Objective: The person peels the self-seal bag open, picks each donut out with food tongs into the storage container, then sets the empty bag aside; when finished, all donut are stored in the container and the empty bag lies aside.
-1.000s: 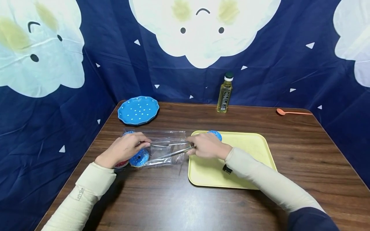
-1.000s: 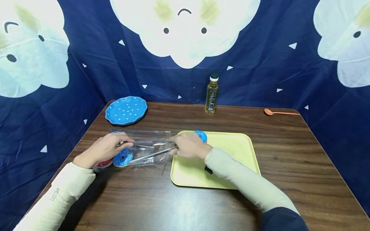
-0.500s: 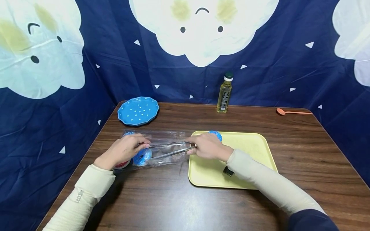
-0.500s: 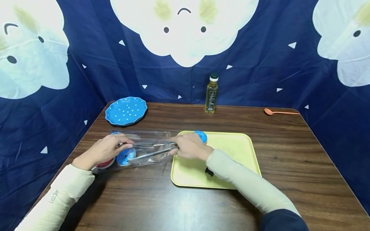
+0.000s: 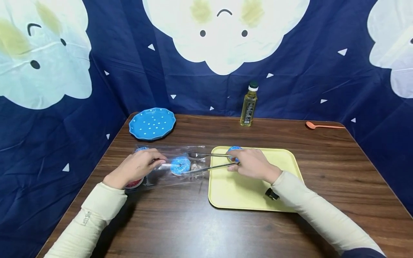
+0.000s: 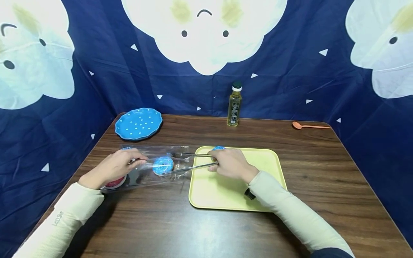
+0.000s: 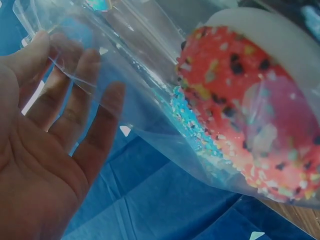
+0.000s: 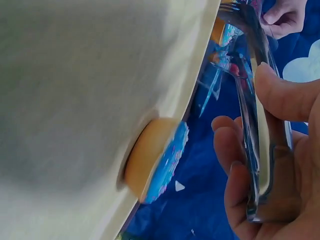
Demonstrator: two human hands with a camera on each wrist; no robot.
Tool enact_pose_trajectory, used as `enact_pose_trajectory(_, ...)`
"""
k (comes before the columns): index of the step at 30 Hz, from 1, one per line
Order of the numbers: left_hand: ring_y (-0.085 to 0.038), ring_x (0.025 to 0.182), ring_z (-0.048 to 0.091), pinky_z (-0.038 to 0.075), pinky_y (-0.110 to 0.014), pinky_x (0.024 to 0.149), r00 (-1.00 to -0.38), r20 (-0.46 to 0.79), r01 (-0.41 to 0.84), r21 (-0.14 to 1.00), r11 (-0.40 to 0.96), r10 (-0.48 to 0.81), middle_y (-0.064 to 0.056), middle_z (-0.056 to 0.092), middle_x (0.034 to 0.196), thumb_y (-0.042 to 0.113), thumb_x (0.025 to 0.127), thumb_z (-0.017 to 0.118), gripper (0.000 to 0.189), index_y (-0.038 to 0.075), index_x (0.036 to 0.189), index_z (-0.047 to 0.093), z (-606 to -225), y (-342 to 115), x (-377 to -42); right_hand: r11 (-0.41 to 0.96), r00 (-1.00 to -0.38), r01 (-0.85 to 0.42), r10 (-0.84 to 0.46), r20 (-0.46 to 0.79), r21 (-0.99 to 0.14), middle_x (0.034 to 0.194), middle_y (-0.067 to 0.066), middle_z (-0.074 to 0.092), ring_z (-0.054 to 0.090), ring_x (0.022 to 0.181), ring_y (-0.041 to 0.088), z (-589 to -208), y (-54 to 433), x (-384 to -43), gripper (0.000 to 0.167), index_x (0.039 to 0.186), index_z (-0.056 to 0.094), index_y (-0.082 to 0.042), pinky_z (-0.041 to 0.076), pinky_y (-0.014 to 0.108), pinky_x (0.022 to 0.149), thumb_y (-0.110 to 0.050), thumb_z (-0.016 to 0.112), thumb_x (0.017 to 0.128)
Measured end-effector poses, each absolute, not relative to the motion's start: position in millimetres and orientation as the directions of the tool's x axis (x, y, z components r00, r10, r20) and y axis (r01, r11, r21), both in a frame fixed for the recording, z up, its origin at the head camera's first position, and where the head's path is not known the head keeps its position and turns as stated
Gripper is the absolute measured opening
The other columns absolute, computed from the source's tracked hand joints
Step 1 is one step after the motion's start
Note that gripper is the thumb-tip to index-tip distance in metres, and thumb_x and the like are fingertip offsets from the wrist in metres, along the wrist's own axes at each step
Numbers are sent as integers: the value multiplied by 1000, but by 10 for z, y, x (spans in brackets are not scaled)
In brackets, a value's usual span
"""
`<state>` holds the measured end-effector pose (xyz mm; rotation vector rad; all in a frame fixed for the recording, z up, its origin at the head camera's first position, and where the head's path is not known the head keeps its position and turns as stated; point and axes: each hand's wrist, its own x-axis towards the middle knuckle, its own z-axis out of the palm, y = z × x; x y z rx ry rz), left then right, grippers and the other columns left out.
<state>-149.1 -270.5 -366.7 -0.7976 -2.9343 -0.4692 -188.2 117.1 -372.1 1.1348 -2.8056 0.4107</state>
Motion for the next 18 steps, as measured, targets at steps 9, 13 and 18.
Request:
enact_pose_trajectory(9, -17, 90, 67, 55, -43, 79, -857, 169, 515, 275, 812, 487, 2, 70, 97, 14, 95, 71, 13, 7, 105, 77, -3686, -2703, -1480, 675, -713, -697, -686, 143, -241, 73, -17, 58, 56, 65, 11, -3792, 880, -1924, 25, 92, 65, -22, 43, 34, 49, -42, 78, 86)
enact_pose_trajectory(13, -20, 95, 68, 55, -45, 82, -857, 166, 515, 262, 816, 487, -1, 71, 102, 15, 95, 71, 15, 7, 107, 77, -3686, -2709, -1476, 689, -728, -682, -674, 127, -246, 72, -17, 56, 55, 65, 12, -3775, 897, -1900, 25, 93, 65, -22, 41, 34, 47, -43, 78, 87)
enact_pose_trajectory(18, -21, 96, 68, 55, -45, 82, -860, 161, 511, 262, 819, 485, -2, 71, 103, 17, 96, 70, 16, 8, 108, 77, -3664, -2725, -1482, 715, -756, -650, -642, 127, -257, 76, -14, 58, 56, 66, 13, -3703, 1038, -1834, 27, 102, 68, -19, 41, 35, 46, -41, 77, 88)
